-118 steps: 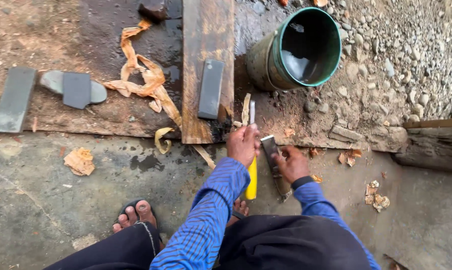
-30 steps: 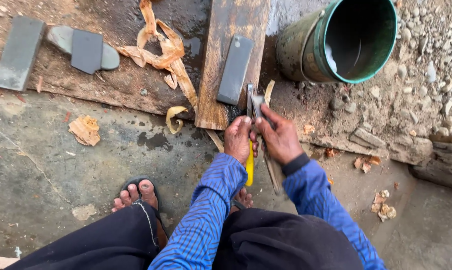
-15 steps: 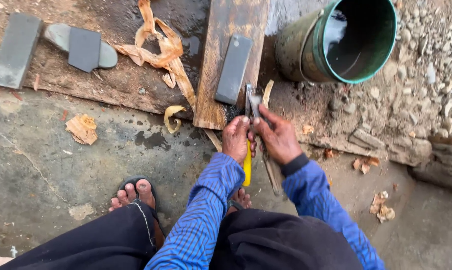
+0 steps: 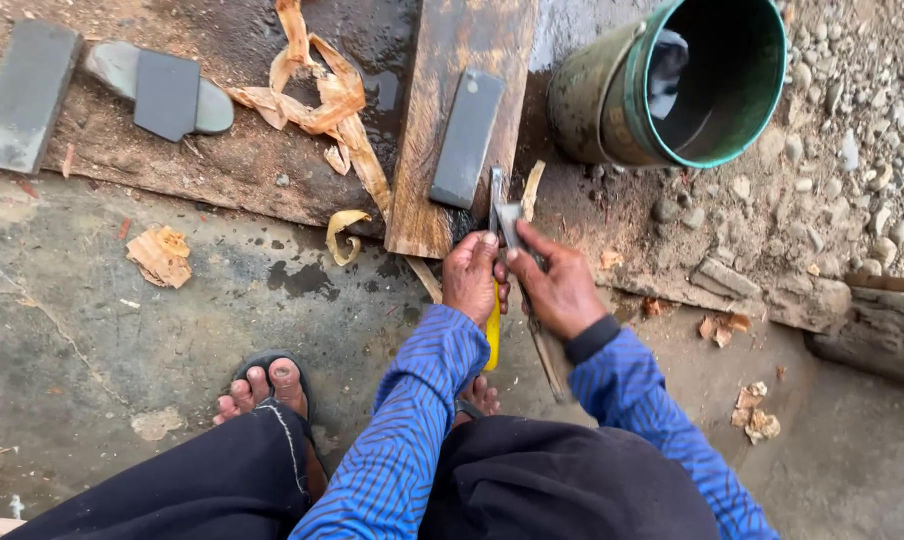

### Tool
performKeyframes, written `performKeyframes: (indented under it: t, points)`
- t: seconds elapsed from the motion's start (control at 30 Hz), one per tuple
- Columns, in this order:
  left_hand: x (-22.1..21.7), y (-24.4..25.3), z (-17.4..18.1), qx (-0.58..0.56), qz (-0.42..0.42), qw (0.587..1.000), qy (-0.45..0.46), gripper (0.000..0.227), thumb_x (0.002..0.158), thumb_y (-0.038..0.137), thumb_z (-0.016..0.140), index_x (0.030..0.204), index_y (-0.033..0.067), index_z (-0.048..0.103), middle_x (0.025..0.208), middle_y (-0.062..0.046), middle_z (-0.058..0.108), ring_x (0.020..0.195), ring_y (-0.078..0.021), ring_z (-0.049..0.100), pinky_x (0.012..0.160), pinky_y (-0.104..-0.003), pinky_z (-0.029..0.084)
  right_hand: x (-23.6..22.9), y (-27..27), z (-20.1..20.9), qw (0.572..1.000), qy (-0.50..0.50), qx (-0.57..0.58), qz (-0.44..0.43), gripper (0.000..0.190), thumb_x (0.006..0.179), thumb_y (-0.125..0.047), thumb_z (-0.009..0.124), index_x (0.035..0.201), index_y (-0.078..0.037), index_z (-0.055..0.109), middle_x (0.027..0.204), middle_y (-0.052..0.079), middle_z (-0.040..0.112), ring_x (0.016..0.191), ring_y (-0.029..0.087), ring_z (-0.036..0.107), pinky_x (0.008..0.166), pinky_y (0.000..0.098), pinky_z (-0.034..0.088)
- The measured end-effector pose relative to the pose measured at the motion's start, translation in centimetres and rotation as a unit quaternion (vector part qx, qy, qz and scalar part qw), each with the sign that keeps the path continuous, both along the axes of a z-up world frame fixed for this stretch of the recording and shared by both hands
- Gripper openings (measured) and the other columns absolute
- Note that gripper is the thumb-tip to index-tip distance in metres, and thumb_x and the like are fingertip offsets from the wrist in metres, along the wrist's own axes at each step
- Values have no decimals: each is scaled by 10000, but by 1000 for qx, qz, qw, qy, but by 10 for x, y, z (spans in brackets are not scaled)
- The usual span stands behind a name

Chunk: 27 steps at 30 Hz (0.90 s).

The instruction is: Sharpening various metal tools using a whetstone and water.

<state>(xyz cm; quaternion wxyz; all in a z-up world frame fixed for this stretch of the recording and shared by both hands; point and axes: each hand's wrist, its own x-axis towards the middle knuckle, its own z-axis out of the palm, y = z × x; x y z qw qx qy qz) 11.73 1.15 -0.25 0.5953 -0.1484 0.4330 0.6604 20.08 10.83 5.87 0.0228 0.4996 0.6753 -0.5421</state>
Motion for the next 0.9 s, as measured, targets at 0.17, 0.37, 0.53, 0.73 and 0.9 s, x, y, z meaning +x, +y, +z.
performKeyframes:
  t: [0.17, 0.37, 0.53, 0.73, 0.9]
  points:
    - [8, 0, -5, 1, 2, 999, 52, 288, 1077, 332, 481, 942, 96, 576, 611, 0, 494, 426, -119, 457, 354, -314, 395, -2, -6, 9, 1000, 4, -9, -17, 545, 979, -213, 673, 1481, -41, 551, 797, 3, 665, 542, 36, 496, 451, 239, 440]
    - [13, -2, -7, -13, -4, 998, 64, 274, 1080, 327, 479, 964, 99, 577, 611, 3, 487, 435, -113, 455, 357, -310, 389, -3, 2, -1, 1000, 10, -13, -21, 533, 986, -223, 671, 1472, -34, 565, 791, -16, 646, 532, 36, 491, 438, 253, 439]
    - [0, 4, -2, -24, -10, 998, 61, 273, 1068, 333, 465, 991, 107, 596, 610, 13, 479, 428, -110, 450, 347, -310, 383, -10, 3, 5, 999, 20, -21, -13, 539, 986, -226, 667, 1478, -34, 557, 827, -7, 669, 550, 31, 501, 447, 244, 445]
    - [-1, 3, 1, -12, -13, 998, 67, 278, 1074, 347, 463, 1008, 111, 594, 610, 18, 488, 447, -105, 474, 364, -298, 414, 9, 6, -7, 998, 17, 56, 28, 510, 994, -210, 678, 1451, -9, 568, 1071, 90, 736, 812, 126, 605, 690, 297, 522]
    - [26, 5, -37, -61, -3, 975, 215, 307, 1077, 317, 552, 1051, 55, 711, 669, -61, 575, 533, -162, 510, 468, -355, 429, 16, -6, -6, 984, 33, 143, 103, 472, 976, -173, 698, 1380, 46, 593, 1383, 225, 653, 1310, 248, 616, 1097, 331, 461]
